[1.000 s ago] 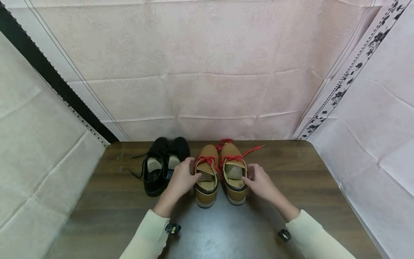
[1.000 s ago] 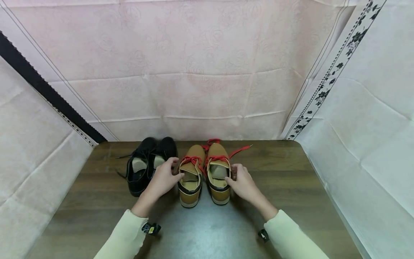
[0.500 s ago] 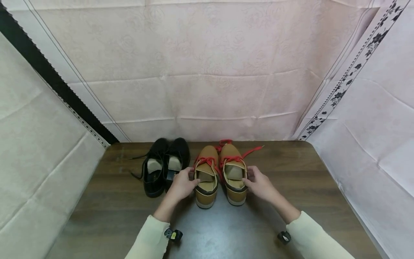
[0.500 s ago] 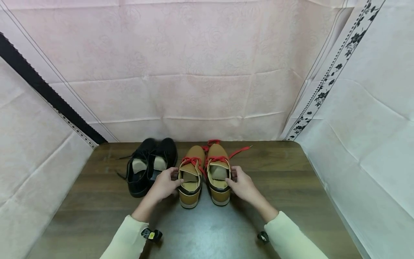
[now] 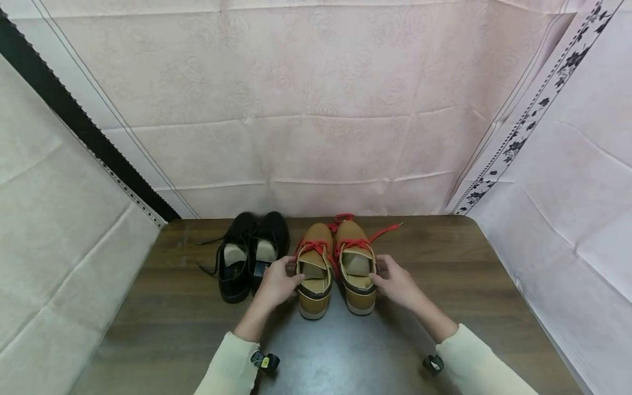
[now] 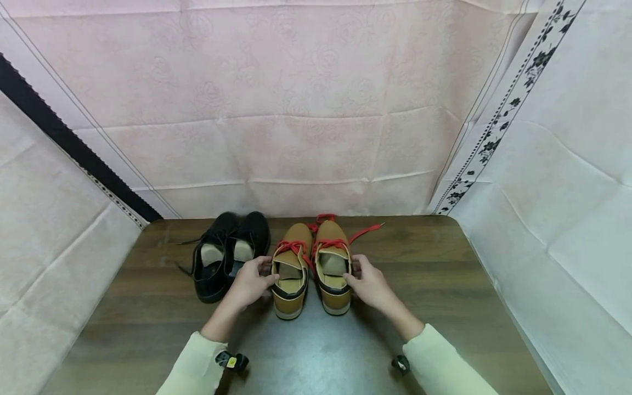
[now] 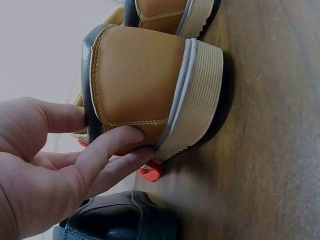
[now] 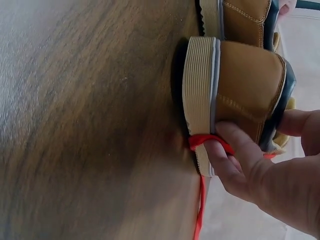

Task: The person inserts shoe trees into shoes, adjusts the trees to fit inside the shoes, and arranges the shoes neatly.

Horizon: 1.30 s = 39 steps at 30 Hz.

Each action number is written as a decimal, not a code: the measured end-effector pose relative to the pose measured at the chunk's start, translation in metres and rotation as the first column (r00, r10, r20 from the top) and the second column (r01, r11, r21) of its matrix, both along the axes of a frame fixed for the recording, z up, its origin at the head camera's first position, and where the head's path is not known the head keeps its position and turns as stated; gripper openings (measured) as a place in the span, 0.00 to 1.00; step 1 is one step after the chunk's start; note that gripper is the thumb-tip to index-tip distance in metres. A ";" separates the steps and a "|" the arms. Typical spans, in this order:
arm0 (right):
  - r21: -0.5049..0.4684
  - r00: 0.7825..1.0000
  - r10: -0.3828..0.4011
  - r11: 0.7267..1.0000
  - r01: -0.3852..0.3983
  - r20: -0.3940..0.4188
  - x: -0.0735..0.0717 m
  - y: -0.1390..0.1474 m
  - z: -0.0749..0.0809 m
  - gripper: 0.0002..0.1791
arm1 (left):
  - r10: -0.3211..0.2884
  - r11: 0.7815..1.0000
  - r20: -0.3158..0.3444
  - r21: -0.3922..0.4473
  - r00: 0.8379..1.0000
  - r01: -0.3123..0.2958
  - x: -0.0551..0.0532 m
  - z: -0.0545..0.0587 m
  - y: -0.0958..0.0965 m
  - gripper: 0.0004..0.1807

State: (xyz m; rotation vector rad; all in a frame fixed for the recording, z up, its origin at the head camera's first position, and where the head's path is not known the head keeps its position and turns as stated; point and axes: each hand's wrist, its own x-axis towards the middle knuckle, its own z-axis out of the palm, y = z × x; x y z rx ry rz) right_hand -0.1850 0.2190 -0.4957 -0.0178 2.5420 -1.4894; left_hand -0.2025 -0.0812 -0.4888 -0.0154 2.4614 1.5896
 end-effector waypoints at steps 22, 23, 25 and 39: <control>-0.020 0.999 0.026 0.999 -0.027 -0.019 -0.009 -0.019 -0.003 0.32 | 0.075 0.997 -0.051 0.018 0.996 -0.074 -0.004 -0.007 0.004 0.27; -0.010 0.999 0.024 1.000 -0.025 -0.026 -0.012 -0.020 -0.004 0.32 | 0.086 0.996 -0.054 0.018 0.995 -0.085 -0.006 -0.007 0.004 0.27; 0.004 0.999 0.024 1.000 -0.024 -0.034 -0.019 -0.021 -0.005 0.31 | 0.101 0.995 -0.064 0.016 0.993 -0.100 -0.010 -0.008 0.003 0.26; 0.017 1.000 0.030 0.999 -0.030 -0.003 -0.048 -0.019 -0.005 0.34 | 0.132 0.991 -0.068 -0.001 0.989 -0.132 -0.031 -0.005 0.006 0.26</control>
